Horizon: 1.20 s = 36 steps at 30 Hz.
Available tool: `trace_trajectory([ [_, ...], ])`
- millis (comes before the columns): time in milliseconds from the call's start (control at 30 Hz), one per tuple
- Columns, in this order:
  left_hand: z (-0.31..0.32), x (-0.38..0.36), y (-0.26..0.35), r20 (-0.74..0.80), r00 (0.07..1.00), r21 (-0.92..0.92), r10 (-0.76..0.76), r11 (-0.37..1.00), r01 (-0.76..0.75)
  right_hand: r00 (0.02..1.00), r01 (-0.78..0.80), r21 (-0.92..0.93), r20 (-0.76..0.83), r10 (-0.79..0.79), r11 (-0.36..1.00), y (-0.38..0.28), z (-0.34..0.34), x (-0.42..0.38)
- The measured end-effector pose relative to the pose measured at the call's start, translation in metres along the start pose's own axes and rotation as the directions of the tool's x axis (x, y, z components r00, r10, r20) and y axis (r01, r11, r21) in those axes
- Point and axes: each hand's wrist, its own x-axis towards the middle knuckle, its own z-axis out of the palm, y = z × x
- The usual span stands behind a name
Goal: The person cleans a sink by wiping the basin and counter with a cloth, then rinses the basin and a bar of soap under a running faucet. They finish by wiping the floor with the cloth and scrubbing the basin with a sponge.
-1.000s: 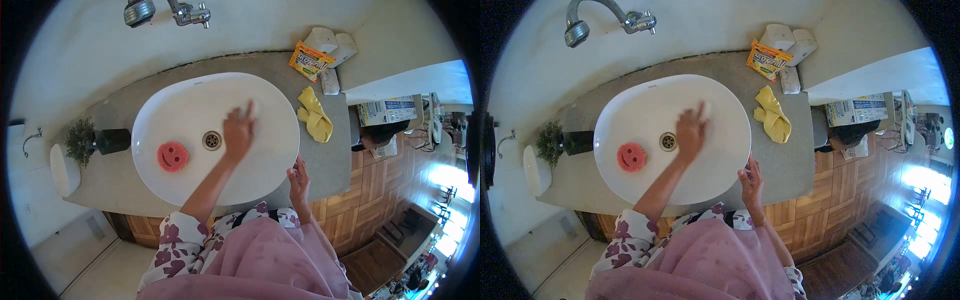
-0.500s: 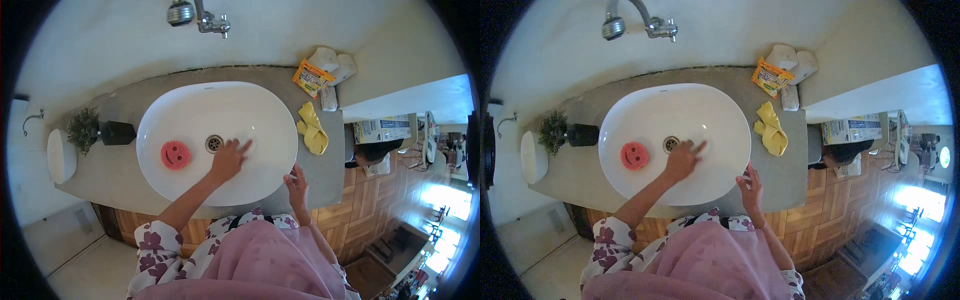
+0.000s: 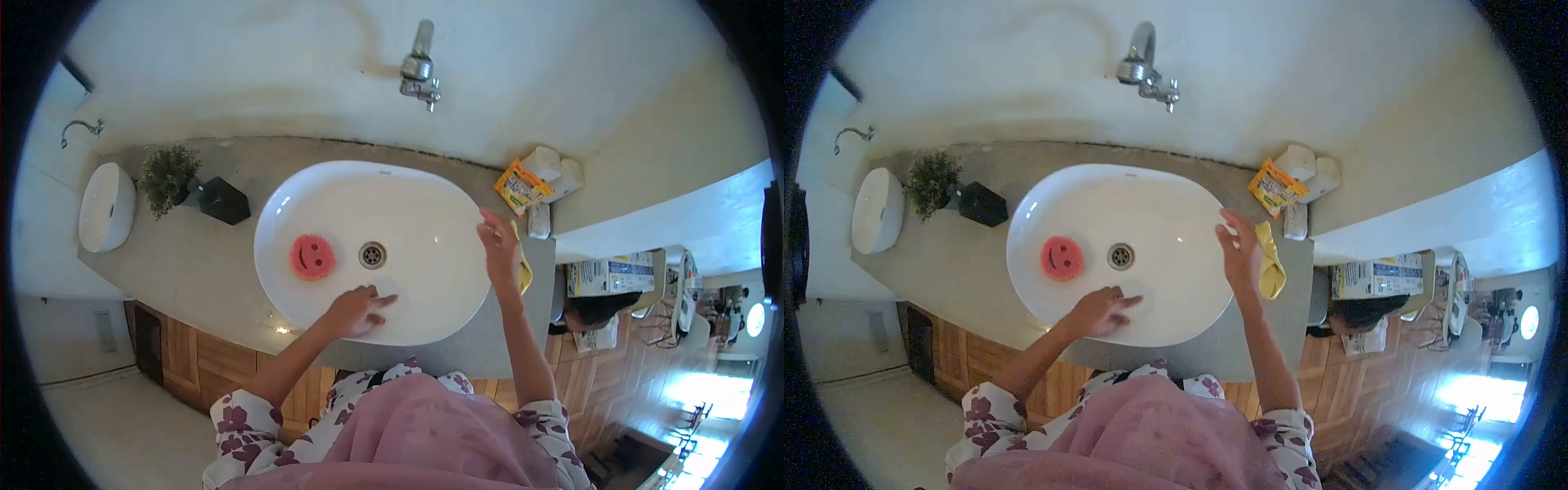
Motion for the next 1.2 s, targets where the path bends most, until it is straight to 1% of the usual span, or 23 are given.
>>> trace_trajectory([
  [33, -0.002, -0.002, -0.001, 0.009, 1.0, -0.037, -0.015, 0.999, 0.015, 0.996, 0.072, 0.01, 0.05, -0.072, 0.997, -0.007, 0.009, 0.016],
  [67, -0.003, -0.003, -0.003, -0.011, 1.0, -0.026, -0.012, 1.0, 0.012, 0.994, 0.094, 0.013, 0.048, -0.095, 0.995, -0.011, 0.02, 0.035],
  [133, -0.005, -0.005, -0.008, -0.124, 0.968, -0.083, -0.218, 0.974, 0.209, 0.998, 0.049, 0.025, 0.047, -0.05, 0.998, -0.024, 0.042, 0.078],
  [167, 0.002, -0.006, -0.02, -0.249, 0.944, -0.113, -0.216, 0.975, 0.193, 0.997, 0.069, 0.06, 0.038, -0.071, 0.996, -0.036, 0.05, 0.097],
  [200, 0.003, -0.006, -0.024, -0.261, 0.942, -0.105, -0.21, 0.976, 0.189, 0.996, 0.086, 0.095, 0.03, -0.09, 0.992, -0.047, 0.057, 0.114],
  [233, 0.003, -0.005, -0.026, -0.34, 0.902, -0.138, -0.267, 0.963, 0.233, 0.995, 0.098, 0.098, 0.026, -0.101, 0.99, -0.057, 0.066, 0.132],
  [267, 0.003, -0.005, -0.027, -0.414, 0.851, -0.175, -0.323, 0.946, 0.274, 0.998, 0.045, 0.179, 0.045, -0.054, 0.983, -0.063, 0.076, 0.15],
  [300, 0.003, -0.006, -0.025, -0.42, 0.849, -0.172, -0.321, 0.947, 0.273, 0.997, -0.012, 0.258, 0.071, -0.006, 0.966, -0.068, 0.084, 0.163],
  [333, 0.003, -0.007, -0.024, -0.465, 0.826, -0.173, -0.319, 0.948, 0.269, 0.997, -0.005, 0.262, 0.071, -0.014, 0.965, -0.074, 0.09, 0.173],
  [367, 0.002, -0.009, -0.022, -0.508, 0.801, -0.173, -0.318, 0.948, 0.267, 0.992, -0.102, 0.356, 0.105, 0.069, 0.929, -0.079, 0.096, 0.181],
  [400, 0.007, -0.01, -0.025, -0.515, 0.796, -0.171, -0.317, 0.948, 0.267, 0.979, -0.195, 0.442, 0.146, 0.145, 0.875, -0.083, 0.101, 0.187],
  [433, 0.011, -0.009, -0.03, -0.543, 0.801, -0.144, -0.253, 0.968, 0.207, 0.98, -0.187, 0.445, 0.147, 0.135, 0.876, -0.084, 0.104, 0.192],
  [467, 0.015, -0.007, -0.036, -0.566, 0.803, -0.115, -0.186, 0.983, 0.146, 0.967, -0.225, 0.489, 0.22, 0.131, 0.843, -0.084, 0.105, 0.197],
  [500, 0.008, -0.009, -0.029, -0.555, 0.81, -0.129, -0.189, 0.982, 0.141, 0.949, -0.266, 0.527, 0.291, 0.123, 0.807, -0.086, 0.105, 0.2],
  [533, 0.007, -0.008, -0.028, -0.558, 0.808, -0.129, -0.187, 0.982, 0.138, 0.95, -0.262, 0.527, 0.29, 0.119, 0.809, -0.087, 0.105, 0.201],
  [600, 0.006, -0.008, -0.027, -0.55, 0.814, -0.12, -0.187, 0.982, 0.144, 0.95, -0.243, 0.588, 0.304, 0.068, 0.772, -0.089, 0.104, 0.202],
  [700, 0.001, -0.009, -0.022, -0.521, 0.824, -0.139, -0.222, 0.975, 0.174, 0.94, -0.229, 0.6, 0.342, 0.013, 0.766, -0.09, 0.098, 0.207],
  [733, -0.001, -0.01, -0.019, -0.517, 0.825, -0.143, -0.227, 0.974, 0.179, 0.938, -0.235, 0.599, 0.346, 0.018, 0.766, -0.09, 0.097, 0.208],
  [800, -0.001, -0.009, -0.019, -0.516, 0.823, -0.173, -0.238, 0.97, 0.172, 0.93, -0.208, 0.613, 0.365, -0.04, 0.762, -0.091, 0.095, 0.21],
  [933, 0.0, -0.008, -0.021, -0.542, 0.817, -0.149, -0.195, 0.98, 0.135, 0.938, -0.242, 0.584, 0.346, 0.032, 0.774, -0.097, 0.095, 0.207],
  [1033, 0.001, -0.008, -0.02, -0.548, 0.811, -0.154, -0.205, 0.978, 0.143, 0.943, -0.231, 0.599, 0.331, 0.025, 0.767, -0.093, 0.096, 0.207],
  [1100, -0.001, -0.008, -0.019, -0.545, 0.811, -0.164, -0.212, 0.976, 0.145, 0.94, -0.178, 0.607, 0.337, -0.047, 0.774, -0.091, 0.095, 0.208],
  [1200, -0.001, -0.008, -0.018, -0.551, 0.804, -0.169, -0.223, 0.974, 0.154, 0.94, -0.171, 0.587, 0.337, -0.046, 0.792, -0.089, 0.095, 0.21],
])
